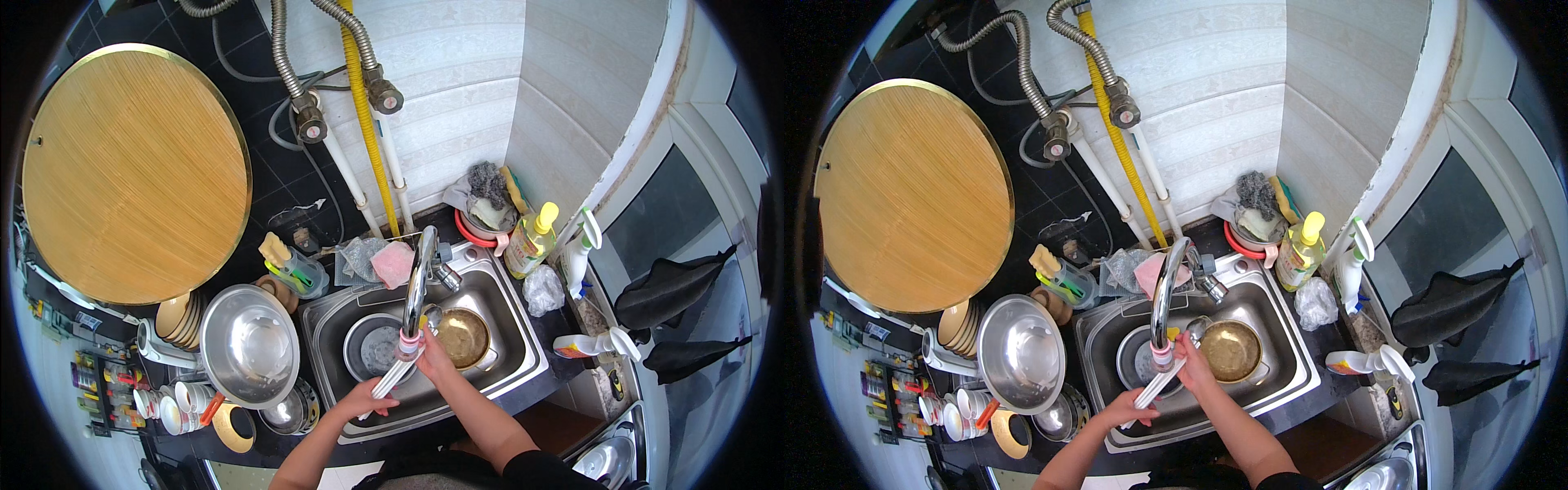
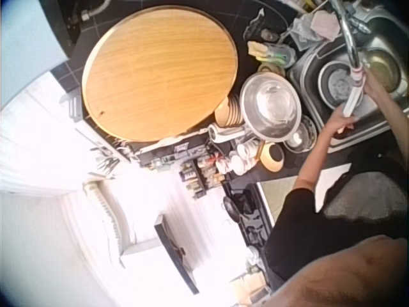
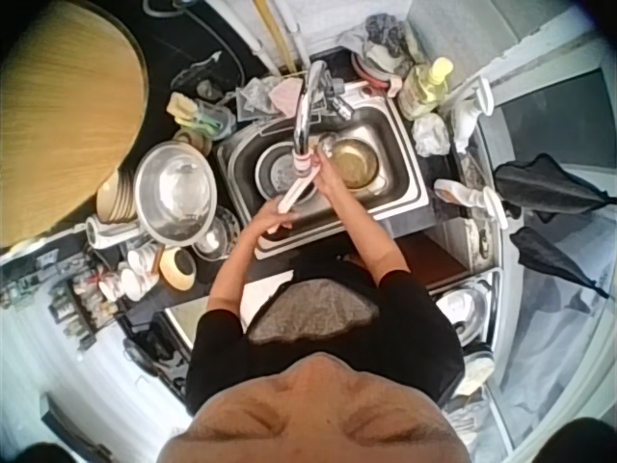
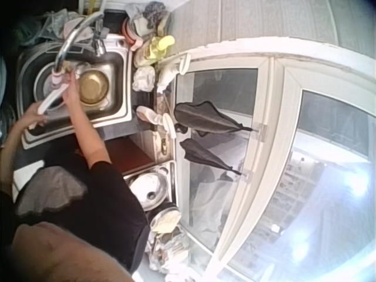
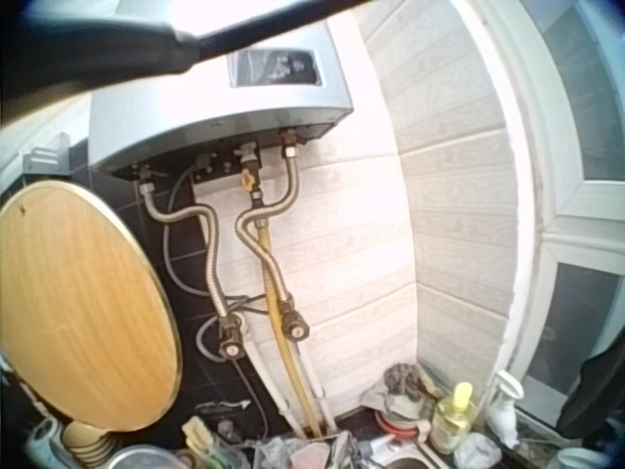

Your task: The person washes a metal bowl, a white plate, a small metal bowl, and a bundle of chopsticks in a kitchen sink. They use a pink sponge to scrub the items and rinse them under running water from the faucet.

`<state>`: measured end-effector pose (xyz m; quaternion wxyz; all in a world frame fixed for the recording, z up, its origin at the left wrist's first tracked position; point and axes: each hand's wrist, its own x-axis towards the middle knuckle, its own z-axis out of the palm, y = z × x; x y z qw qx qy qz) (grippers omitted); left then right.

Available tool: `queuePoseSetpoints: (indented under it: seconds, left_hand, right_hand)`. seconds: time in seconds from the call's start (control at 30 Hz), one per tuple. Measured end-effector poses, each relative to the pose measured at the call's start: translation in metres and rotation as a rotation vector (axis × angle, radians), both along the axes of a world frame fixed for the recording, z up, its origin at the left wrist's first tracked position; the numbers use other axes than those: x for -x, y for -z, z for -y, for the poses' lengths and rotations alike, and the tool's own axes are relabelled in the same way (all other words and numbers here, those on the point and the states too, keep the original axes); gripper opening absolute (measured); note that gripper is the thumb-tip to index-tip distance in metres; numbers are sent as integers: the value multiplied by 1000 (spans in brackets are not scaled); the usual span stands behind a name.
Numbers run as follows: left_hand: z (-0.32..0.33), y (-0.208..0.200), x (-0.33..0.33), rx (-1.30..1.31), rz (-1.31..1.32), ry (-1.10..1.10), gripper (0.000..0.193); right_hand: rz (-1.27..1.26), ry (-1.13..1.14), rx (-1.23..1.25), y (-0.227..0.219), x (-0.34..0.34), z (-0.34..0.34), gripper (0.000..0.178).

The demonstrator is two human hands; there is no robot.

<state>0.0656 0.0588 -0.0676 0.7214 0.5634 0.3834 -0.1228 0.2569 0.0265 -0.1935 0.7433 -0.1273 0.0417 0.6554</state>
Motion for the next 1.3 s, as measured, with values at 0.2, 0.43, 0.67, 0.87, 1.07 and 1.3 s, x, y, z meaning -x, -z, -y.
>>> queuePoseSetpoints:
  seconds: [0.2, 0.43, 0.67, 0.87, 1.07, 1.3]
  left_hand:
    - [-3, 9, 14, 222, 69, -100, 24]
    - [9, 9, 15, -2, 28, -147, 23]
    - [11, 6, 16, -25, 41, -192, 23]
    - [9, 4, 16, -34, 39, -204, 23]
    - [5, 4, 13, -96, -28, -186, 25]
    - [-5, -2, 6, -191, -39, -96, 25]
  right_hand:
    - [198, -112, 354, -125, -2, 3, 25]
    - [90, -64, 182, -43, 6, 0, 32]
    - [285, -92, 319, -68, 7, 2, 27]
    - [518, -169, 372, -50, 3, 6, 21]
    - [640, -274, 355, -36, 0, 5, 20]
    - [800, -193, 428, -63, -8, 9, 17]
